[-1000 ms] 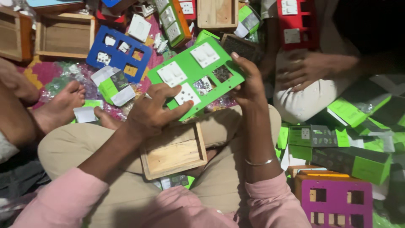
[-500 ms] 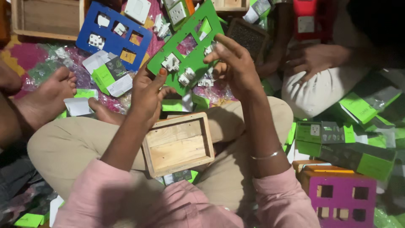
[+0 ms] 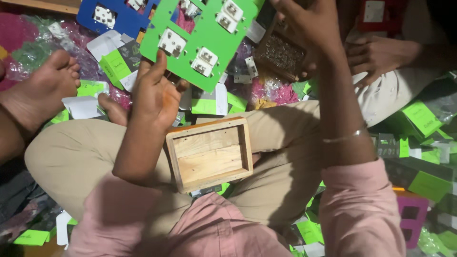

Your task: The person sits on the floor and assembles white electrical switches onto a green plastic mounting board. They pick up screws from a wooden box, insert them into the switch terminals, and tighten them by hand. The person repeats this process for multiple switches on the board.

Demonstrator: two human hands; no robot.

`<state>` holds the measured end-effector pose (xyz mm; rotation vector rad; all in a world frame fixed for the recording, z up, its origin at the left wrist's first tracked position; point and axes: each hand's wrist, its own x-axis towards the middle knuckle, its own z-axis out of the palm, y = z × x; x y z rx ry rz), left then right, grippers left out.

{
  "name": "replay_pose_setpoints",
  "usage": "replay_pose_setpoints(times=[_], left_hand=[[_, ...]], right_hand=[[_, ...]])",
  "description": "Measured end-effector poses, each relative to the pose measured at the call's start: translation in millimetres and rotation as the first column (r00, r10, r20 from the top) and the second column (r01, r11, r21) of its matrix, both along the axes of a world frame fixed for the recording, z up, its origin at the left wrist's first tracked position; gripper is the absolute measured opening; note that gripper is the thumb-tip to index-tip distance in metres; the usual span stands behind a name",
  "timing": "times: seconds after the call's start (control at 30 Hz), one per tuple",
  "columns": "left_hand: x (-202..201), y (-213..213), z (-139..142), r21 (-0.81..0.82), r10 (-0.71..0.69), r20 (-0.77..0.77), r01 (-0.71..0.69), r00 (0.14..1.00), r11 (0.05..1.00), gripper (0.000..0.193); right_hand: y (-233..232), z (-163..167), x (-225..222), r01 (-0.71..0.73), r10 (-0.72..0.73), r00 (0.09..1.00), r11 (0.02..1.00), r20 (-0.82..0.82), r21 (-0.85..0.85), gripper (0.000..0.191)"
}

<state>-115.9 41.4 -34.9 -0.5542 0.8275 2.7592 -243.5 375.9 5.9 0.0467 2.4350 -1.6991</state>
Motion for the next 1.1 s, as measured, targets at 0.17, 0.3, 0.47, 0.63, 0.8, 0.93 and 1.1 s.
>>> replay_pose_setpoints(times=[0.17, 0.3, 0.47, 0.63, 0.8, 0.93, 1.1], left_hand=[[-4, -4, 4, 0.013, 0.012, -0.022, -0.012, 1.0, 1.0, 0.039], [-1, -8, 7, 0.001, 0.03, -0.043, -0.03, 0.999, 1.0, 0.04], [-6, -12, 6, -0.044, 0.073, 0.009, -0.072, 0.997, 0.996, 0.045], [-5, -11, 5, -0.024, 0.066, 0.005, -0.066, 0.998, 0.998, 0.047], [-5, -13, 6, -0.035, 0.073, -0.001, -0.073, 0.997, 0.997, 0.043], [-4, -11, 8, -0.047, 0.075, -0.015, -0.075, 0.997, 0.996, 0.042], [-5, -10, 8, -0.042, 0.079, 0.008, -0.078, 0.997, 0.996, 0.042]], right_hand=[[51, -82, -26, -0.084, 0.245, 0.949, 0.805, -0.201, 0.588, 0.019], [46, -120, -14, -0.27, 0.287, 0.949, 0.537, 0.129, 0.799, 0.029], [30, -118, -11, -0.258, 0.356, 0.933, 0.586, 0.041, 0.768, 0.027], [29, -119, -5, -0.222, 0.305, 0.95, 0.517, 0.064, 0.827, 0.029], [35, -122, 0, -0.13, 0.365, 0.928, 0.503, -0.073, 0.854, 0.024], [26, -115, 1, -0.145, 0.248, 0.969, 0.562, 0.001, 0.815, 0.029], [20, -111, 2, -0.092, 0.09, 0.995, 0.688, 0.042, 0.72, 0.028]])
